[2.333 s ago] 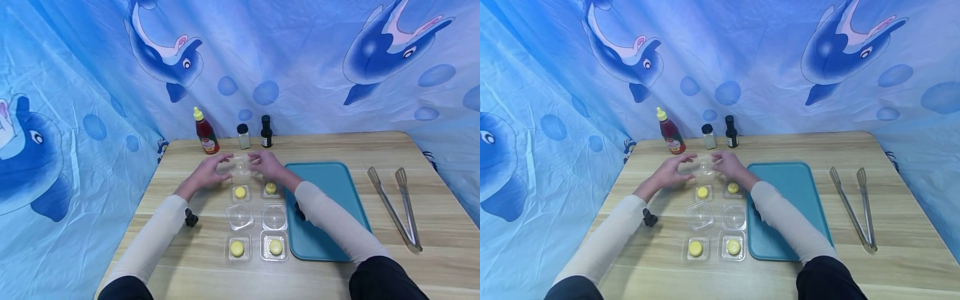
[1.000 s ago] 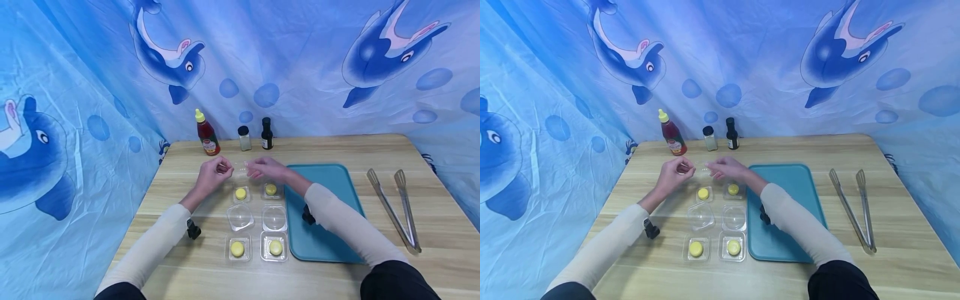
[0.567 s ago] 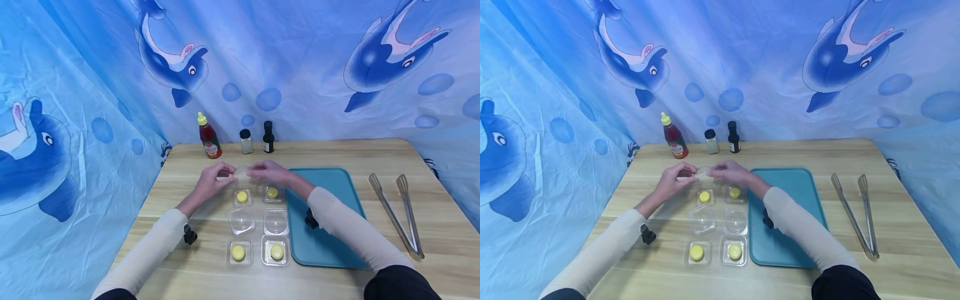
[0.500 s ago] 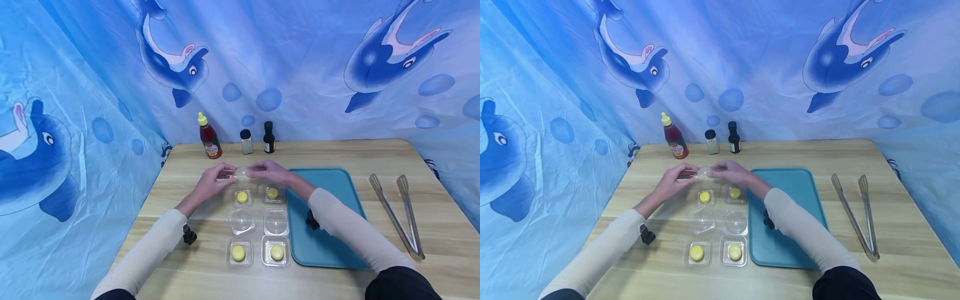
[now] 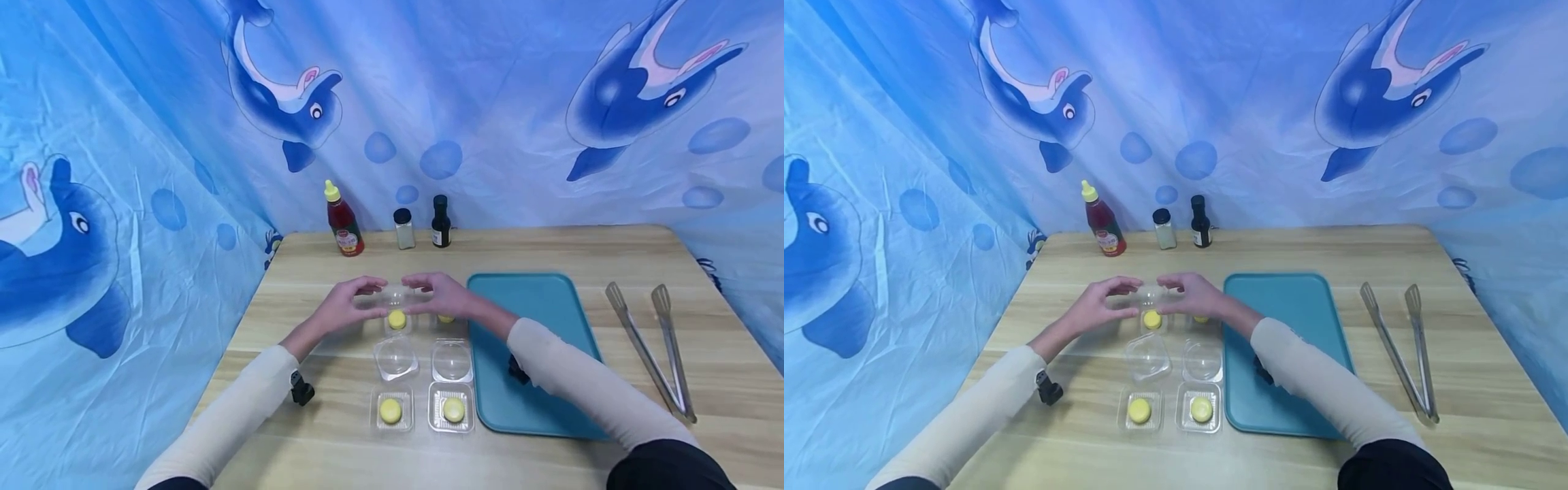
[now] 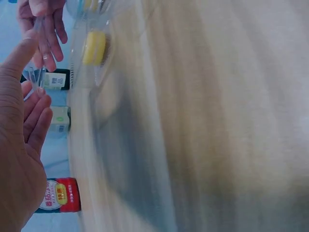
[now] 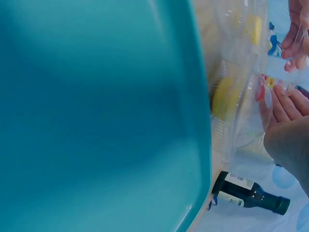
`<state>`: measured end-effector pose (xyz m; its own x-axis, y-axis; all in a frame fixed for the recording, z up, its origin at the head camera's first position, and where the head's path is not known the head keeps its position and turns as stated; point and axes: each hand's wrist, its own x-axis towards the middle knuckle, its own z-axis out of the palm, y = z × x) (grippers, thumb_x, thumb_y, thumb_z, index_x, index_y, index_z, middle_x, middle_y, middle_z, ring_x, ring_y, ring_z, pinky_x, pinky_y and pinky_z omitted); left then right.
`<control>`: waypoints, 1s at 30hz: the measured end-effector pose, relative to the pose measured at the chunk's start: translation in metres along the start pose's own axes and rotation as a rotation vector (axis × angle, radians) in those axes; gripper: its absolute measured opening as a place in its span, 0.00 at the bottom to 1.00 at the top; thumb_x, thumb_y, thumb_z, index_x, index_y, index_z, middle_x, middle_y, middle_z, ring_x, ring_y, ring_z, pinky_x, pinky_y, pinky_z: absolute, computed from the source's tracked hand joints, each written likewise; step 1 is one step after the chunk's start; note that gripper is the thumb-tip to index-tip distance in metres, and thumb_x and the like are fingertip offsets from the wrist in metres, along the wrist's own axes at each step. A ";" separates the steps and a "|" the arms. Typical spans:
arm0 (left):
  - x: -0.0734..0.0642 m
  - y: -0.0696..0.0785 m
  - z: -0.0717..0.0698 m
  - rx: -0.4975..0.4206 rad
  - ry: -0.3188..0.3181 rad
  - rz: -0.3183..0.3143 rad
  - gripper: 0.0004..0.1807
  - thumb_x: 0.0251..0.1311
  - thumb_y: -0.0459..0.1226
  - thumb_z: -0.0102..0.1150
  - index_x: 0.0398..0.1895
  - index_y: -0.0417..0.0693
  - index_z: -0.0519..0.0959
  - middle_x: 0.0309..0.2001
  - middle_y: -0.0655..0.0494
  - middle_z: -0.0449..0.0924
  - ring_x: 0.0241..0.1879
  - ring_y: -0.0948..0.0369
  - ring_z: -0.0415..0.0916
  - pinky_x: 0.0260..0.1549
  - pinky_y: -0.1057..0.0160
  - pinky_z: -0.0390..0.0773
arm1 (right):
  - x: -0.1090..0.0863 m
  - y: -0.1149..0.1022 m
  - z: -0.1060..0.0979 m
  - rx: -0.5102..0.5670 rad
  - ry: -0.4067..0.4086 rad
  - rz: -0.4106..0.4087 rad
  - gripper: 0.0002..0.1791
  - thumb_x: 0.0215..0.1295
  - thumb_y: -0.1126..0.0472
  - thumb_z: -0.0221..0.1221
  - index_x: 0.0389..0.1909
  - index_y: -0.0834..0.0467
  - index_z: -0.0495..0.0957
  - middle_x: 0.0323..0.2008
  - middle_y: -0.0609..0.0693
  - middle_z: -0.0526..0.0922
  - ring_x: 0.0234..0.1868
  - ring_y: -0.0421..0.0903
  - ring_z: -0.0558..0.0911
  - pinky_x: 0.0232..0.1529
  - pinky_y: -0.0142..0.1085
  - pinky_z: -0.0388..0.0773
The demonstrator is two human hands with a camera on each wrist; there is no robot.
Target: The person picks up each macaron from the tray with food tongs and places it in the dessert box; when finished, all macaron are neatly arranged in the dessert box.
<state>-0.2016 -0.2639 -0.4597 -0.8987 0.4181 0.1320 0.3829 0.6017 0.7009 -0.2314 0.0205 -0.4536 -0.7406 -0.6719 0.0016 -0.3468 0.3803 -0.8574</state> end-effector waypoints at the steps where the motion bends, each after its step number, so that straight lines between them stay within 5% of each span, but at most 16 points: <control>1: -0.001 0.000 0.000 0.019 0.000 0.008 0.37 0.56 0.51 0.81 0.68 0.53 0.79 0.65 0.55 0.82 0.63 0.54 0.80 0.67 0.51 0.78 | 0.000 0.000 0.001 -0.021 0.003 -0.012 0.44 0.65 0.53 0.76 0.77 0.62 0.68 0.74 0.56 0.74 0.74 0.58 0.72 0.75 0.52 0.69; 9: -0.007 0.002 0.006 0.131 0.000 0.092 0.40 0.53 0.46 0.84 0.68 0.47 0.78 0.67 0.53 0.80 0.65 0.52 0.78 0.67 0.49 0.78 | -0.003 -0.002 0.010 -0.233 0.026 -0.044 0.43 0.62 0.56 0.77 0.75 0.62 0.71 0.72 0.58 0.76 0.74 0.57 0.73 0.75 0.50 0.69; 14: -0.010 0.001 0.011 0.166 -0.009 0.079 0.41 0.51 0.46 0.85 0.68 0.47 0.78 0.65 0.55 0.80 0.64 0.54 0.78 0.67 0.52 0.77 | -0.005 -0.007 0.013 -0.352 0.008 -0.026 0.43 0.61 0.53 0.78 0.75 0.61 0.72 0.72 0.57 0.76 0.74 0.56 0.73 0.76 0.49 0.69; 30: -0.017 -0.006 0.021 0.215 -0.016 0.123 0.40 0.50 0.48 0.85 0.65 0.48 0.78 0.62 0.54 0.81 0.62 0.55 0.78 0.66 0.52 0.78 | -0.001 -0.006 0.024 -0.479 -0.008 0.014 0.43 0.59 0.50 0.79 0.73 0.60 0.75 0.70 0.56 0.78 0.71 0.55 0.76 0.72 0.50 0.73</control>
<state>-0.1843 -0.2602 -0.4812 -0.8398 0.5069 0.1946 0.5273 0.6761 0.5145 -0.2145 0.0035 -0.4613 -0.7437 -0.6684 -0.0139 -0.5640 0.6384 -0.5238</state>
